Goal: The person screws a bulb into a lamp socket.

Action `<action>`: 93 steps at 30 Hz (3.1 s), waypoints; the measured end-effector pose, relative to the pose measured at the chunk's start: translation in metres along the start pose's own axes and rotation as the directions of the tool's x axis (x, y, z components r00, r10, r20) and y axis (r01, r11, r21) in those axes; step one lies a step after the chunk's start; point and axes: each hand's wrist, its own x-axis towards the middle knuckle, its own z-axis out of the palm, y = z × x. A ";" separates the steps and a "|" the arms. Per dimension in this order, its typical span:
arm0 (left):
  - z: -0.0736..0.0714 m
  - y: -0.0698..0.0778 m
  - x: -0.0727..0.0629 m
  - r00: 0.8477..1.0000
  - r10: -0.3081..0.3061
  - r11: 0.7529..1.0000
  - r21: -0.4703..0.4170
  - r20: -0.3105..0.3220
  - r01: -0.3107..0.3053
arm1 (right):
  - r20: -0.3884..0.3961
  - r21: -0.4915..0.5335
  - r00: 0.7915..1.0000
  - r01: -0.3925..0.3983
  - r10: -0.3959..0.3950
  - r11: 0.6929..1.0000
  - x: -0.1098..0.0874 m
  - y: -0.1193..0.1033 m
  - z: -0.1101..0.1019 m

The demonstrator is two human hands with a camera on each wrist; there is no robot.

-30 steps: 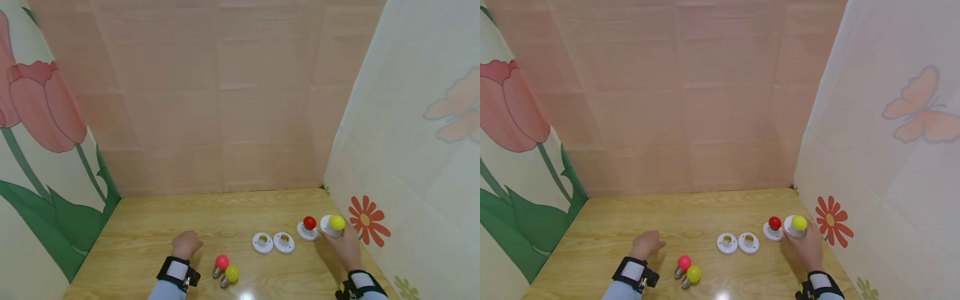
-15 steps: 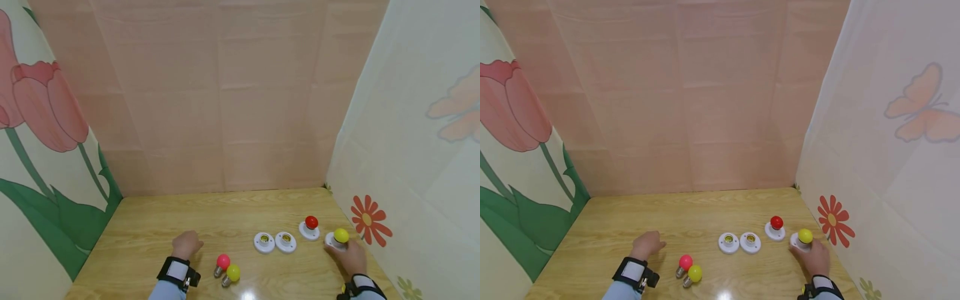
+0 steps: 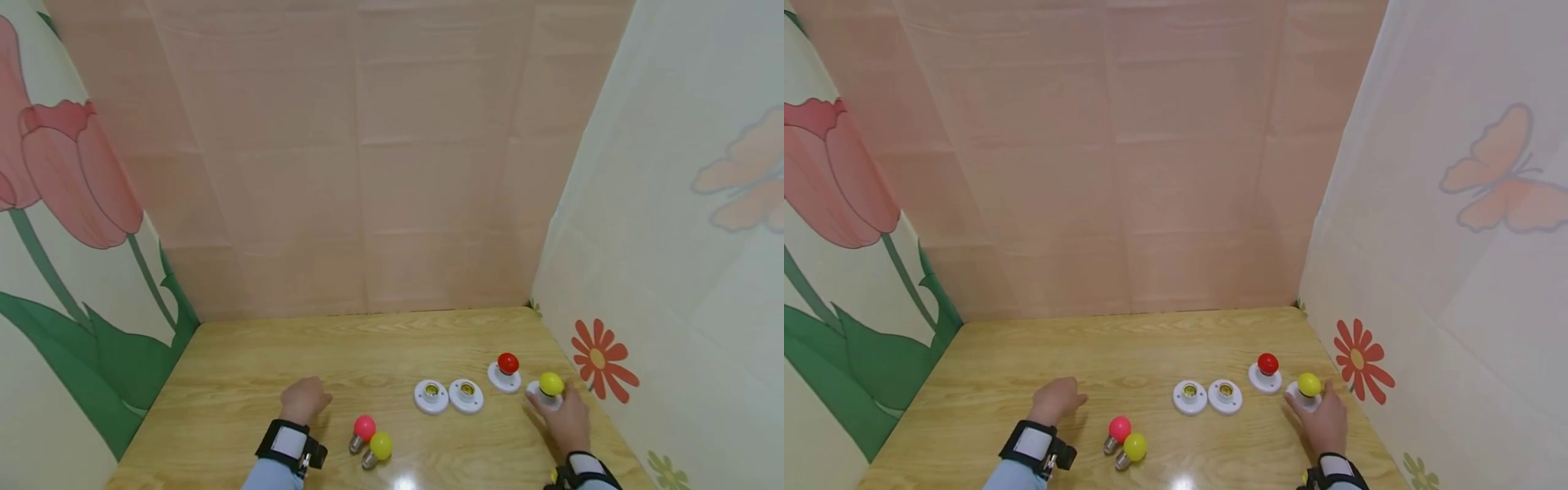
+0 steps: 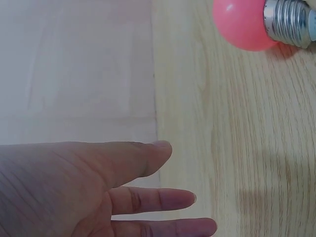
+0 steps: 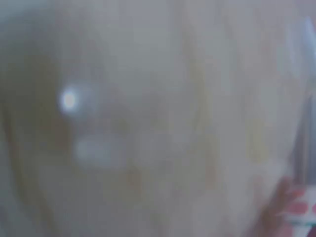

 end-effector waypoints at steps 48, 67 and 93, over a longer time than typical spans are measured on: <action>0.013 0.007 0.000 1.000 -0.022 1.000 0.022 -0.013 0.023 | 0.400 0.083 0.827 0.398 -0.396 0.914 -0.057 -0.157 0.031; 0.006 0.010 -0.003 1.000 -0.009 0.999 0.031 0.007 0.009 | 0.330 0.313 0.844 0.324 -0.422 0.893 -0.041 -0.095 0.082; 0.015 0.012 -0.008 1.000 0.005 1.000 0.005 -0.012 -0.005 | 0.387 0.273 0.864 0.227 -0.323 0.935 -0.047 -0.104 0.082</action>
